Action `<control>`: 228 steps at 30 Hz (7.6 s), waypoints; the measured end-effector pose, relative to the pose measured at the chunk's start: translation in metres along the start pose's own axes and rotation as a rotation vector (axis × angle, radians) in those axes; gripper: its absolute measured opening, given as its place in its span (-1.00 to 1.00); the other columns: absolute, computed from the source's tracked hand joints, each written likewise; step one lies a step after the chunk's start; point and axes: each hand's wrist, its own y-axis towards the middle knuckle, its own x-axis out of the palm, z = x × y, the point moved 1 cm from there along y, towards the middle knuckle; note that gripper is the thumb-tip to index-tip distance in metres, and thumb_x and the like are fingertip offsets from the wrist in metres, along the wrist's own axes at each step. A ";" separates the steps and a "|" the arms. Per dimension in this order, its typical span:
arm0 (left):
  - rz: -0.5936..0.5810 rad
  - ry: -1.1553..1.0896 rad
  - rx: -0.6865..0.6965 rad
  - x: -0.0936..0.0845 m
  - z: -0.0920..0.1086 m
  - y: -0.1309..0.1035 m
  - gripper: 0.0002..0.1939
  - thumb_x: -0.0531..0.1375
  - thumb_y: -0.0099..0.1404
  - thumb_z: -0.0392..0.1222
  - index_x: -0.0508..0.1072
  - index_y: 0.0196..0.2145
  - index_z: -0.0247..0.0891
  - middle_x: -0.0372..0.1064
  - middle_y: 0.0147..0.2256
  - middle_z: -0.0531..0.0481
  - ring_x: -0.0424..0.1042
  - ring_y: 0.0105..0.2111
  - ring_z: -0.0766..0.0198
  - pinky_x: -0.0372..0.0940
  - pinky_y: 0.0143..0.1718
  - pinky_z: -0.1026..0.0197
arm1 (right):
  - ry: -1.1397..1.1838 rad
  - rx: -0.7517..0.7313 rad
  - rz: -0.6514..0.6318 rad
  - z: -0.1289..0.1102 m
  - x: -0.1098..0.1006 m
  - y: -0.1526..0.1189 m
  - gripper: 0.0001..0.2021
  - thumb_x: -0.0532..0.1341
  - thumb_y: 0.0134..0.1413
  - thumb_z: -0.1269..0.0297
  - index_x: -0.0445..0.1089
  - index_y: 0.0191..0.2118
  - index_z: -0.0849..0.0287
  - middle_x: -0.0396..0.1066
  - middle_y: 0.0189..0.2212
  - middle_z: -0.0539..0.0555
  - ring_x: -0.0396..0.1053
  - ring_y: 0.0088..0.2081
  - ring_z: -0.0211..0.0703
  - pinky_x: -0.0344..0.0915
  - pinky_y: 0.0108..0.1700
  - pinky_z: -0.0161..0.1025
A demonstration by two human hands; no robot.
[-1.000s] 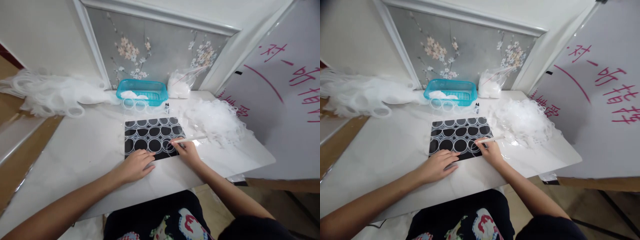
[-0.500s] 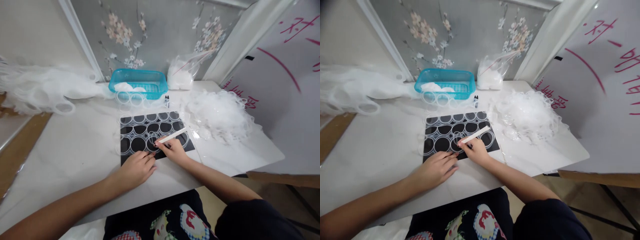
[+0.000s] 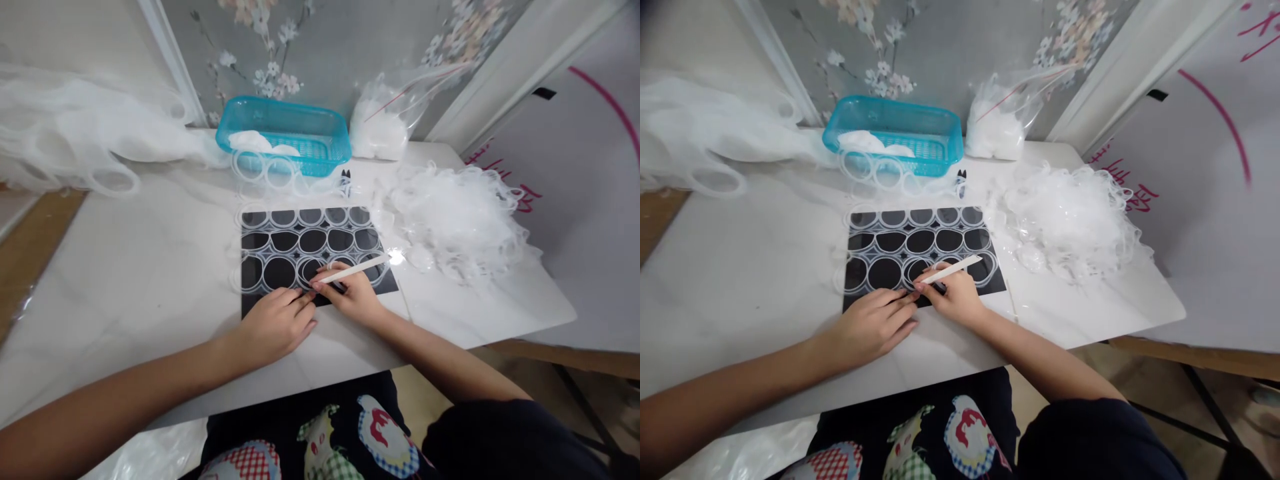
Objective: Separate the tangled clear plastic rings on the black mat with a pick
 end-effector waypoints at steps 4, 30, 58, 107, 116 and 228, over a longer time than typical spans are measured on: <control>0.001 0.011 0.008 -0.001 0.000 0.001 -0.80 0.09 0.40 -0.21 0.46 -0.26 -0.40 0.51 -0.13 -0.24 0.47 -0.21 0.06 0.32 -0.22 0.06 | 0.023 0.012 -0.006 0.002 -0.001 0.000 -0.89 0.24 0.17 0.27 0.54 -0.30 0.04 0.57 -0.33 0.06 0.49 -0.13 -0.02 0.40 -0.07 -0.05; -0.260 -0.271 -0.293 -0.008 -0.009 0.009 -0.78 0.20 0.31 -0.05 0.51 -0.28 -0.28 0.51 -0.27 -0.11 0.46 -0.23 0.09 0.32 -0.17 0.07 | -0.431 -0.491 -0.144 -0.001 -0.008 -0.004 -0.77 0.09 0.28 0.39 0.46 -0.07 0.17 0.57 -0.15 0.14 0.49 -0.02 -0.07 0.48 -0.10 -0.20; -0.041 -0.108 0.069 0.011 0.009 0.030 -0.66 0.06 0.43 -0.06 0.46 -0.12 -0.42 0.47 -0.03 -0.31 0.44 0.00 -0.01 0.36 0.00 0.00 | 0.030 0.059 0.179 0.007 -0.041 -0.028 -0.86 0.21 0.19 0.25 0.53 -0.27 0.04 0.59 -0.30 0.07 0.50 -0.12 0.00 0.37 -0.02 0.01; -0.081 -0.073 -0.077 0.040 -0.011 0.132 -0.90 0.09 0.36 -0.35 0.41 -0.25 -0.37 0.33 -0.02 -0.29 0.36 -0.08 0.00 0.29 -0.16 0.03 | 1.440 0.755 0.657 -0.009 -0.058 -0.074 -0.92 0.38 -0.01 0.24 0.52 -0.36 0.08 0.55 -0.13 0.06 0.53 -0.17 -0.19 0.12 -0.73 -0.56; 0.223 -0.394 -0.038 0.007 0.013 0.112 -0.83 0.00 0.44 -0.30 0.38 -0.24 -0.31 0.34 -0.12 -0.15 0.37 -0.12 0.16 0.31 -0.08 0.08 | 1.611 0.635 0.531 -0.025 -0.059 -0.067 -0.87 0.43 -0.06 0.21 0.53 -0.36 0.06 0.55 -0.13 0.02 0.49 -0.10 -0.21 0.43 -0.05 -0.31; 0.036 0.072 0.107 0.023 0.032 0.042 -0.80 0.10 0.39 -0.26 0.47 -0.24 -0.46 0.50 -0.13 -0.39 0.50 -0.10 0.00 0.39 -0.05 0.03 | 0.054 0.150 0.059 0.010 -0.051 -0.036 -0.84 0.24 0.18 0.23 0.59 -0.21 0.02 0.58 -0.34 0.07 0.40 -0.32 -0.10 0.28 -0.31 -0.15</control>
